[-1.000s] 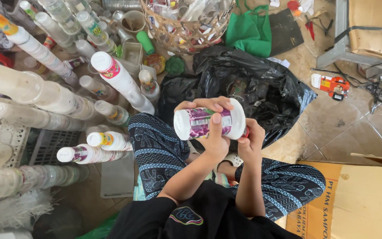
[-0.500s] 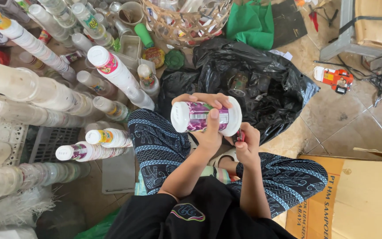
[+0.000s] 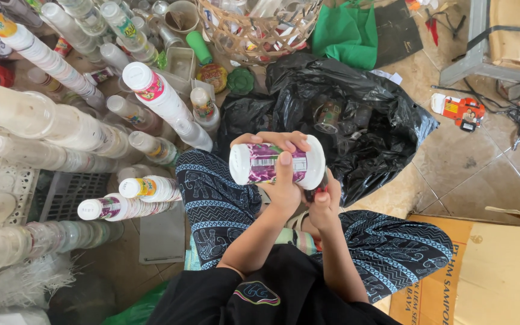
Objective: The person removes plastic labels and rings from used plastic cups using a utility knife for recycling.
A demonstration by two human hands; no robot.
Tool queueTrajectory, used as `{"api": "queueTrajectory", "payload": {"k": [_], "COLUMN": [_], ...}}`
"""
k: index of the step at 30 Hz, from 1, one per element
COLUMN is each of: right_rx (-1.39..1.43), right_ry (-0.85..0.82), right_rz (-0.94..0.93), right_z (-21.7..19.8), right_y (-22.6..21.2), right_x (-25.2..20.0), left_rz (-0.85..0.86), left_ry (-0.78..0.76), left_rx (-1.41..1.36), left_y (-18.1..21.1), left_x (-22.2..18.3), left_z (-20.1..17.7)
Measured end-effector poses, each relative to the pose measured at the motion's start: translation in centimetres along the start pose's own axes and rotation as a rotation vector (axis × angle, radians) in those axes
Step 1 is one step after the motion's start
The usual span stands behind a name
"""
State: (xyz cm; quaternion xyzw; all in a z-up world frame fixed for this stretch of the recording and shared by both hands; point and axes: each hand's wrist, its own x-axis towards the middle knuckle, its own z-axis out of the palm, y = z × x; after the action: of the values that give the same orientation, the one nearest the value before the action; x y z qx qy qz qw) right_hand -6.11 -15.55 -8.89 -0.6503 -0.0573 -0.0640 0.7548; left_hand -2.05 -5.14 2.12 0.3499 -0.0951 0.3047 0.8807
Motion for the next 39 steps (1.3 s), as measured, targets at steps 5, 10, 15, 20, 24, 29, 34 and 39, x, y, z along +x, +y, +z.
{"api": "queueTrajectory", "payload": {"k": [5, 10, 15, 20, 24, 29, 34, 39], "right_rx": [-0.028, 0.008, -0.009, 0.042, 0.244, 0.311, 0.183, 0.013], "right_ry": [0.002, 0.035, 0.026, -0.035, -0.072, -0.057, -0.076, 0.018], "right_rz": [-0.059, -0.056, -0.034, 0.042, 0.023, 0.072, 0.083, 0.061], "right_z": [-0.6, -1.0, -0.5, 1.9, -2.0, -3.7, -1.7, 1.1], "right_y": [2.7, 3.4, 2.7, -0.8, 6.7, 8.9, 7.0, 1.4], "right_x": [-0.2, 0.1, 2.0, 3.6, 3.5, 3.5, 2.5, 2.0], "left_rz": [-0.039, -0.028, 0.047, 0.083, 0.107, 0.027, -0.123, -0.165], "left_ry": [0.082, 0.107, 0.165, 0.068, 0.173, 0.111, 0.132, 0.135], "left_rx": [-0.112, -0.115, 0.017, 0.030, -0.075, -0.034, -0.098, -0.234], "left_y": [-1.1, -1.5, -2.0, -1.7, -2.6, -3.2, -3.6, -4.4], "left_x": [-0.4, -0.3, -0.5, -0.8, 0.3, 0.3, 1.0, 1.1], "left_z": [-0.1, 0.3, -0.3, 0.1, -0.5, -1.1, -3.0, -3.5]}}
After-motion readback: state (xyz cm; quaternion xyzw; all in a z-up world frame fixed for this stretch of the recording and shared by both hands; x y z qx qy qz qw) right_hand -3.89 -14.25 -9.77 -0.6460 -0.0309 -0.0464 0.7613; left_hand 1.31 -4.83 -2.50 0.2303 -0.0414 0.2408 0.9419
